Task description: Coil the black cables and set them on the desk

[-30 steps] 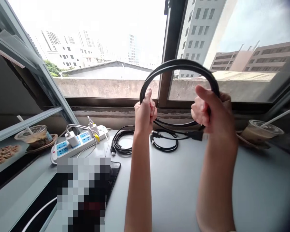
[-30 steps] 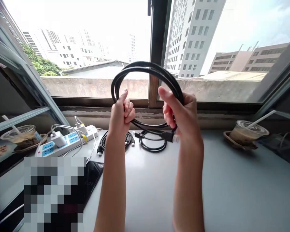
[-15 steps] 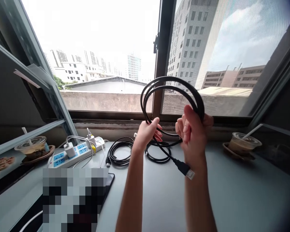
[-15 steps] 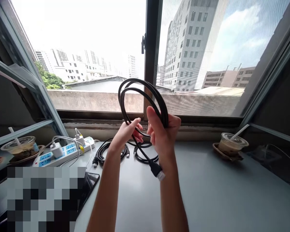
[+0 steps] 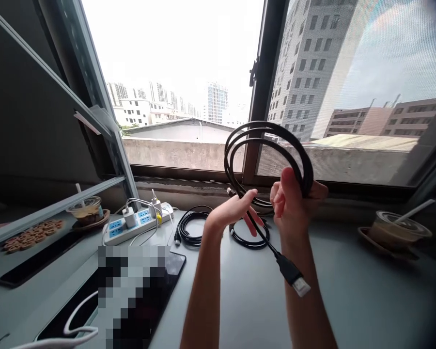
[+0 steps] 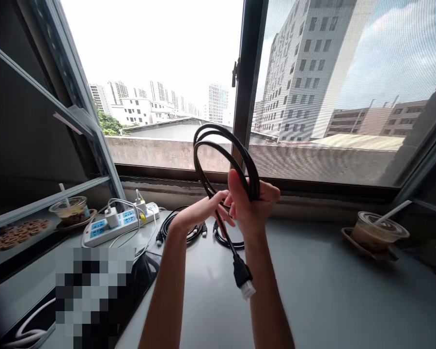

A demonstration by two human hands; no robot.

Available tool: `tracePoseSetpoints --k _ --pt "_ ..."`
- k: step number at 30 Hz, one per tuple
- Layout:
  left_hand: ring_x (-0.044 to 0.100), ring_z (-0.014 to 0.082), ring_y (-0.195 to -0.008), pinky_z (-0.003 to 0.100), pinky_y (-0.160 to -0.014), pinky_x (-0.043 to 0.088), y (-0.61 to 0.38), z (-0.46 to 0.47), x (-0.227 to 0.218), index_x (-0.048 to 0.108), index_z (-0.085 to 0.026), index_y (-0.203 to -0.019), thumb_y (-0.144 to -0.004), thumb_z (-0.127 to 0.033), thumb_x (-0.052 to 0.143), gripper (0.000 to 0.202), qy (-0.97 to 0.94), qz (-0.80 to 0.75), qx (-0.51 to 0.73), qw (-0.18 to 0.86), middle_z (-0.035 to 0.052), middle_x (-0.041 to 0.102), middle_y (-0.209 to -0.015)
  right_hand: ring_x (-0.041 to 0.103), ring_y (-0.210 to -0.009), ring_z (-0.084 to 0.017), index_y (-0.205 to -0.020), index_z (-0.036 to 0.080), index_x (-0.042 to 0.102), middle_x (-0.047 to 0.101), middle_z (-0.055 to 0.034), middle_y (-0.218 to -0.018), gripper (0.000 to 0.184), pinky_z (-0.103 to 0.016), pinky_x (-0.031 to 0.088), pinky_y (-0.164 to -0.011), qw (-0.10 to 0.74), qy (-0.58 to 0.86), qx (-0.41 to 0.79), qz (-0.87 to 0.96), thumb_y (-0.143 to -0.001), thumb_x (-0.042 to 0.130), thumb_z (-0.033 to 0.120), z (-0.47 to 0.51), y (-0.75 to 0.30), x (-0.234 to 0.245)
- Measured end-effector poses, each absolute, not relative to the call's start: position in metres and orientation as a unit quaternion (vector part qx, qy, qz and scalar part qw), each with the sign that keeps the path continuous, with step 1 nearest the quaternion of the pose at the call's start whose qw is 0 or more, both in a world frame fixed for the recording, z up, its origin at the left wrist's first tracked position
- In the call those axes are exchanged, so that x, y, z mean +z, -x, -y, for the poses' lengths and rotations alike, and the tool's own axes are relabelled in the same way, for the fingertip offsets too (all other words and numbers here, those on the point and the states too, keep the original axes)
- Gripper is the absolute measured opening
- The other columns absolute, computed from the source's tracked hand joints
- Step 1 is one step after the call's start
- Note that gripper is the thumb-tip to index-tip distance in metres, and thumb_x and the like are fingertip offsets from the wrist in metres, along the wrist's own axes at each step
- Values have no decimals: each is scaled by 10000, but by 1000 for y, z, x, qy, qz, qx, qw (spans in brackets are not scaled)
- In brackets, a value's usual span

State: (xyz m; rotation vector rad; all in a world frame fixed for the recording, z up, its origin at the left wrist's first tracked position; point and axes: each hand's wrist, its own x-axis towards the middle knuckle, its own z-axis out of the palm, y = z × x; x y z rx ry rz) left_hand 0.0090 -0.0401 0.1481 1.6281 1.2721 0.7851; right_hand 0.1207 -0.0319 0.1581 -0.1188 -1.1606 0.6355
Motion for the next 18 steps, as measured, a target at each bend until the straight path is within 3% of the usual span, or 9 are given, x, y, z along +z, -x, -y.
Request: tracePoseSetpoints --k 2,5,8,13,18 --pt "610 210 -807 331 -896 393 -5 47 152 657 -122 -770 -866 -526 247 583 -662 -527 310 434 63 657 -626 258 -247 -48 -369 190 460 354 73 -306 476 -226 200 -305 799 32 295 522 -752 703 335 33 -118 158" --pt "585 218 -887 302 -896 376 -6 49 155 662 -158 -695 -865 -478 319 499 -625 -571 384 369 57 678 -723 227 -255 -44 -339 180 359 312 71 -289 568 -231 159 -317 791 -1 341 507 -762 680 383 30 -115 159" --pt "595 178 -813 260 -810 416 -13 37 151 654 -164 -697 -881 -385 346 422 -567 -536 518 350 36 663 -741 211 -270 -43 -342 172 300 276 65 -283 601 -228 154 -335 742 -34 428 516 -793 623 405 22 -112 157" --pt "621 136 -678 245 -695 467 -19 13 142 525 -168 -743 -894 -356 400 272 -453 -363 667 466 9 640 -677 249 -300 -43 -400 172 349 301 66 -329 487 -189 189 -319 706 10 531 469 -789 597 328 6 -108 157" --pt "636 132 -581 238 -653 474 -12 16 147 423 -185 -713 -910 -345 384 257 -430 -340 737 395 -46 515 -511 285 -309 -30 -488 175 394 320 92 -386 377 -146 224 -297 699 104 572 418 -684 682 322 -7 -115 158"
